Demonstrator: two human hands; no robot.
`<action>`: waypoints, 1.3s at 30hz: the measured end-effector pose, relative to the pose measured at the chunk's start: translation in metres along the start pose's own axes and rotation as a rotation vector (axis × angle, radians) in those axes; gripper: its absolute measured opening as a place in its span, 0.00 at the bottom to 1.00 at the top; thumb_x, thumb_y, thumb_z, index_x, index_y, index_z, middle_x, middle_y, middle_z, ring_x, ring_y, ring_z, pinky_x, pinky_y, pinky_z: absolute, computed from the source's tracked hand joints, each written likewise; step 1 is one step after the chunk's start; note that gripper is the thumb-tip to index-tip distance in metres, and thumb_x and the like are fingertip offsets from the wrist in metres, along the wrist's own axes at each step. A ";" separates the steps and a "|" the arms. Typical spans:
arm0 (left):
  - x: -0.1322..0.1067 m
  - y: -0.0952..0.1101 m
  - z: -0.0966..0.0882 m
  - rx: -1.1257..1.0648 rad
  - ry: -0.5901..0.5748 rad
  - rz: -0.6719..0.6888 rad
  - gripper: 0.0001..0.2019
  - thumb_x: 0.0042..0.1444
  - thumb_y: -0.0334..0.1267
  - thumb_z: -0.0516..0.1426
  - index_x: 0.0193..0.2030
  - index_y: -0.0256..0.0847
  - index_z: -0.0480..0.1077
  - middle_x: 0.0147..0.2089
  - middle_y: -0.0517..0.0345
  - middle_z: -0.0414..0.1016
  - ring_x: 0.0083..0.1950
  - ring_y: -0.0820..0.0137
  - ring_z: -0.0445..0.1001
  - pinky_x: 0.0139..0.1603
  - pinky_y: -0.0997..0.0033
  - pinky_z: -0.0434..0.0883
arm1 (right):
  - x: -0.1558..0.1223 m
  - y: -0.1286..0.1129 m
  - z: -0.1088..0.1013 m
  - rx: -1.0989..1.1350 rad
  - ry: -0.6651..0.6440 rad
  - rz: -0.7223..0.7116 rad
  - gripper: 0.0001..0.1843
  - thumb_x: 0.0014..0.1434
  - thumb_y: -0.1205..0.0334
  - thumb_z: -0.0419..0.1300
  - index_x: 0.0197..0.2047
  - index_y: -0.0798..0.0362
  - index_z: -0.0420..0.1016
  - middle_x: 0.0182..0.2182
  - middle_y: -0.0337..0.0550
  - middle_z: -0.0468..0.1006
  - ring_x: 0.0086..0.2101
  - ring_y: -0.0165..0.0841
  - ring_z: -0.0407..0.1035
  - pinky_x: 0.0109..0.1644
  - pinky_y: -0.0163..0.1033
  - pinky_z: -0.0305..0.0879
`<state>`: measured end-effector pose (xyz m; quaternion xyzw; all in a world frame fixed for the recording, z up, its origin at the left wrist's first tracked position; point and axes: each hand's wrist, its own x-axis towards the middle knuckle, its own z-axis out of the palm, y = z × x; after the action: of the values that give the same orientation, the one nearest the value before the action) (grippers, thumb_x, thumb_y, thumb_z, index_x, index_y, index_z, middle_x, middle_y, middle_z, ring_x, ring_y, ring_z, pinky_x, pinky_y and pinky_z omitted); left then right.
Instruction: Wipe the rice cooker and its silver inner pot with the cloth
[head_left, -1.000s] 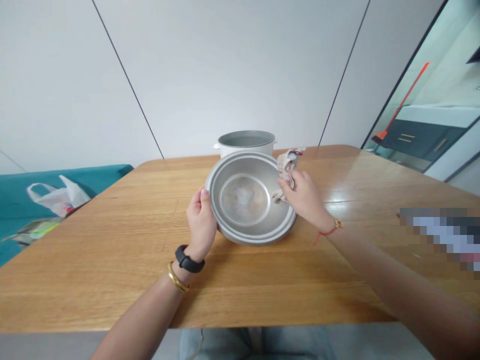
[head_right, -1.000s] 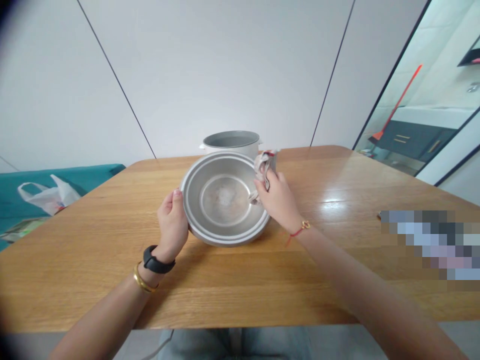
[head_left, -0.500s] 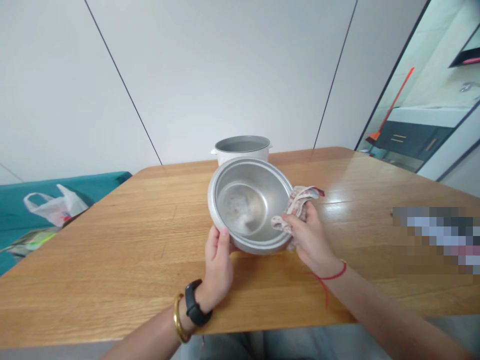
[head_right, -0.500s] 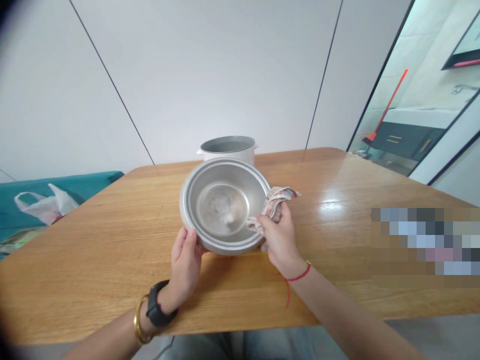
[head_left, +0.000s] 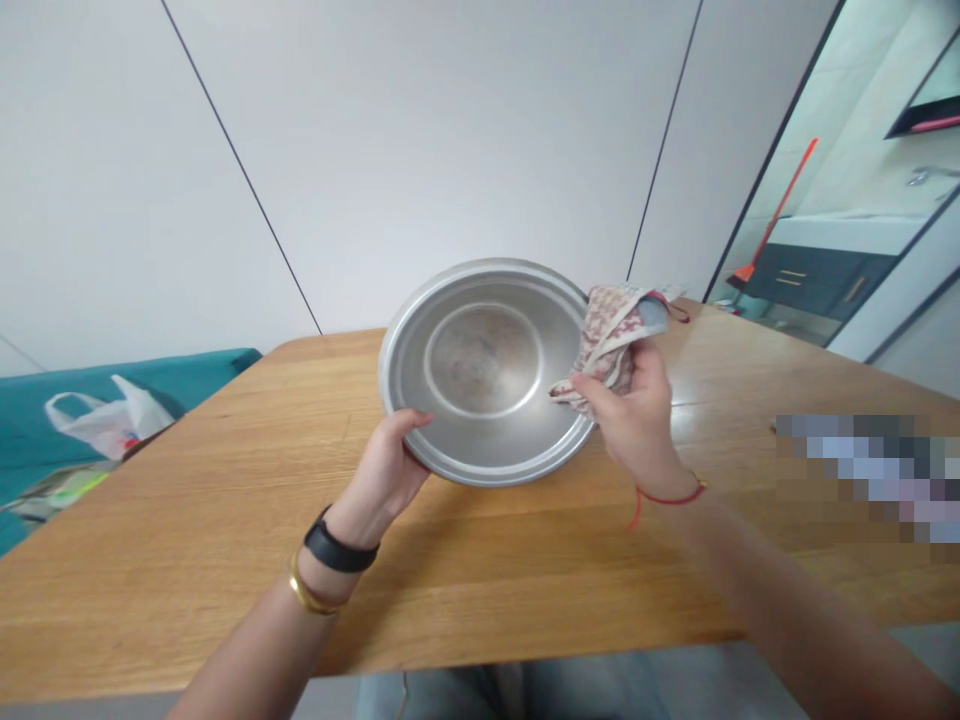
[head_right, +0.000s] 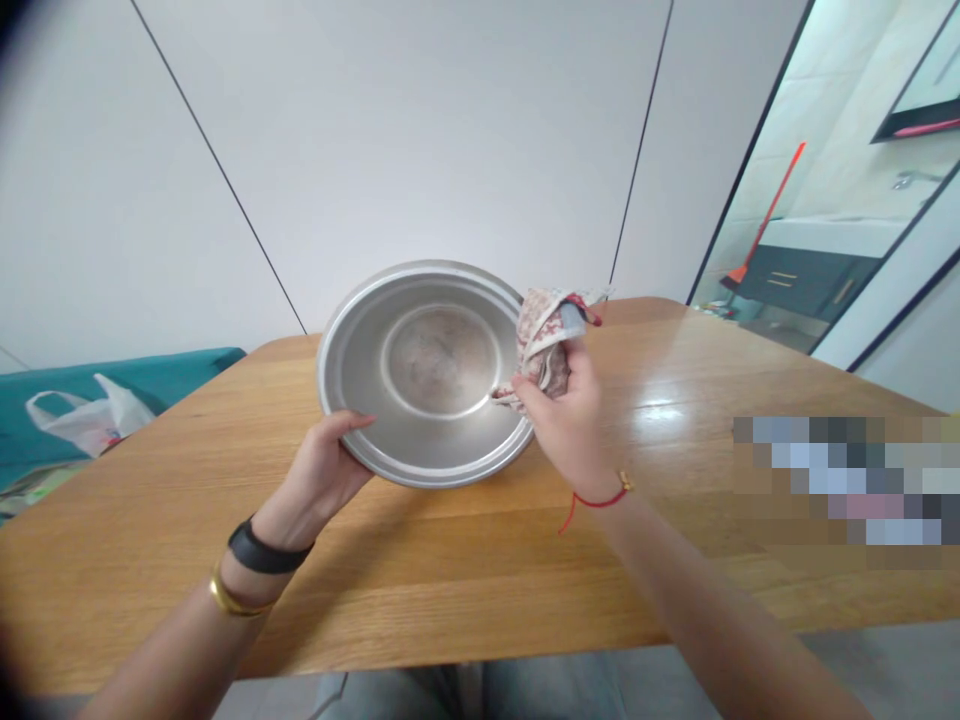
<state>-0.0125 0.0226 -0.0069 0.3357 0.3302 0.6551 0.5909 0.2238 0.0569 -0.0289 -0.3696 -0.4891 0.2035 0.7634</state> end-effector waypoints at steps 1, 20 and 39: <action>-0.002 -0.006 0.007 -0.033 0.037 0.003 0.23 0.41 0.29 0.64 0.48 0.35 0.77 0.37 0.51 0.83 0.44 0.53 0.82 0.49 0.54 0.79 | -0.013 0.004 0.009 0.041 0.079 0.034 0.29 0.48 0.62 0.70 0.54 0.47 0.69 0.50 0.42 0.77 0.48 0.36 0.75 0.57 0.48 0.71; -0.024 0.036 0.011 1.820 -0.561 1.365 0.11 0.61 0.28 0.57 0.39 0.48 0.78 0.32 0.60 0.80 0.37 0.65 0.77 0.62 0.54 0.65 | 0.016 -0.014 0.014 0.286 -0.024 0.480 0.32 0.36 0.68 0.68 0.48 0.49 0.73 0.38 0.36 0.78 0.36 0.31 0.73 0.38 0.36 0.71; -0.034 0.006 0.022 0.745 0.141 0.648 0.15 0.59 0.45 0.62 0.25 0.40 0.71 0.21 0.63 0.60 0.24 0.73 0.56 0.25 0.75 0.57 | 0.013 -0.105 0.061 -0.978 -0.452 -0.476 0.24 0.68 0.42 0.51 0.46 0.50 0.80 0.42 0.49 0.76 0.37 0.39 0.71 0.38 0.40 0.62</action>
<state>0.0050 -0.0112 0.0081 0.5641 0.4597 0.6637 0.1730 0.1699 0.0205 0.0739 -0.5062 -0.7462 -0.1490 0.4059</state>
